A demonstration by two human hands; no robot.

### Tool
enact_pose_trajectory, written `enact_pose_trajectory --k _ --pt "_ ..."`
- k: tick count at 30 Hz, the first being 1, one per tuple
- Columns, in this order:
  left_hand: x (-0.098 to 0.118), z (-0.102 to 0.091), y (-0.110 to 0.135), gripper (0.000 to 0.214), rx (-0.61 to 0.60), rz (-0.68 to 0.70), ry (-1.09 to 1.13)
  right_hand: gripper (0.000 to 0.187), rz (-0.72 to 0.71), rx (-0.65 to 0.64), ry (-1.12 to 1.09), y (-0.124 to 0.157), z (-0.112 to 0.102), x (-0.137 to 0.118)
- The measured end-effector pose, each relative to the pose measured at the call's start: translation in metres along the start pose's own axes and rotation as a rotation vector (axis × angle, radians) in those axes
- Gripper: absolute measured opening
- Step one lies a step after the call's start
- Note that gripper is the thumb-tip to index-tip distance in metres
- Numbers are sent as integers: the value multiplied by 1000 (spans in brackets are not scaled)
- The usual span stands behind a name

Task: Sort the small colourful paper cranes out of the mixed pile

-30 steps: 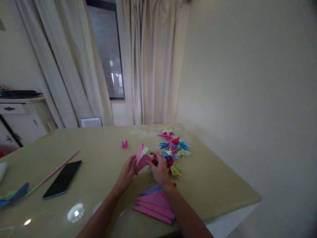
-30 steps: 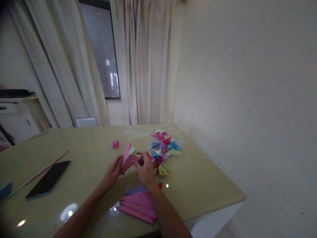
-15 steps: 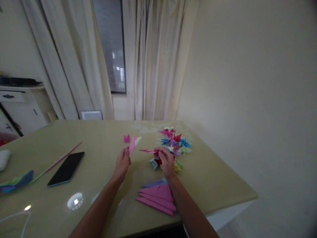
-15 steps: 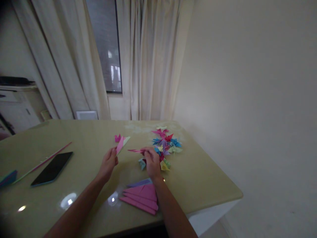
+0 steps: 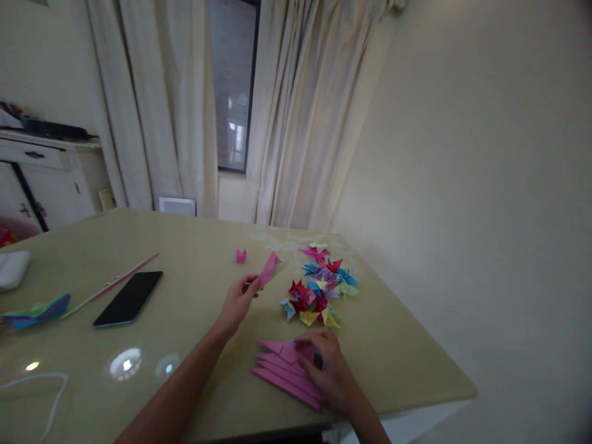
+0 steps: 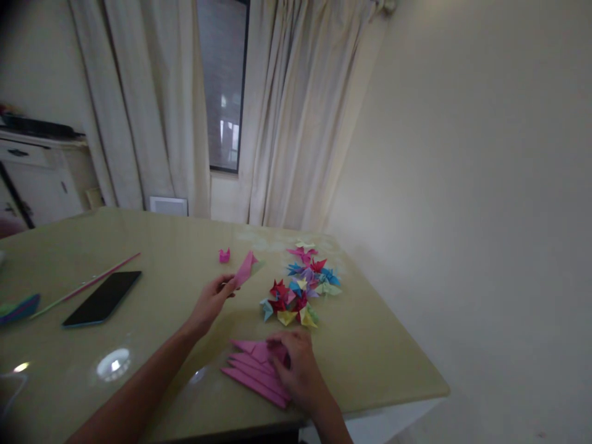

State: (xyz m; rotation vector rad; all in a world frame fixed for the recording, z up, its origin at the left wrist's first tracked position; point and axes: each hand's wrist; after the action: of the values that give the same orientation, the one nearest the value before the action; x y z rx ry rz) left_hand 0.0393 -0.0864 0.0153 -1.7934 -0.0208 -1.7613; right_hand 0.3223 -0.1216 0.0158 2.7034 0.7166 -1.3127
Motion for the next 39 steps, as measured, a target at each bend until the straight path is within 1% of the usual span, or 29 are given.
enact_pose_trajectory --k 3,5,7,9,11,13,15,19,24,29,31,33,36,39 --pt "4 2 3 55 -48 0 3 31 -80 52 163 -15 4 -9" --pt "7 3 6 51 -115 2 13 31 -150 123 144 -33 9 -17" --pt "9 5 9 48 -190 2 27 37 -148 245 21 -55 15 -26" --pt "10 6 12 47 -244 1 35 42 -85 338 -146 -76 19 -34" --pt "11 7 13 46 -286 4 40 37 -29 366 -300 -93 21 -39" --pt "12 8 14 46 -314 5 44 31 -10 364 -413 -101 21 -41" --pt "13 8 13 46 -308 2 41 31 -2 368 -492 -103 21 -38" --pt "14 8 13 43 -227 39 9 32 37 358 -587 -96 29 -26" --pt "12 8 12 40 -188 75 4 32 52 376 -598 -89 40 -15" --pt "12 7 12 41 -175 91 10 33 48 347 -587 -86 41 -14" --pt "10 6 12 41 -179 99 -3 34 58 342 -588 -85 41 -13" --pt "7 6 12 40 -209 122 -48 35 68 334 -582 -85 41 -13" --pt "4 4 11 38 -285 203 -165 36 62 316 -537 -84 41 -13" --pt "6 3 11 36 -304 257 -217 36 45 310 -475 -83 40 -13"
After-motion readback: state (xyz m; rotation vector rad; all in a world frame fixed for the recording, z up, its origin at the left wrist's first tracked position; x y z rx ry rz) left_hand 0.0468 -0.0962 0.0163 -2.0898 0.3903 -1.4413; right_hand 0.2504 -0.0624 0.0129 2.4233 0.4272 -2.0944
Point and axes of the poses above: each hand's wrist, its own y-axis away from the middle knuckle, its own z-axis out of the palm, x = y × z, and after that the axes turned 12 degrees about z, right-handed
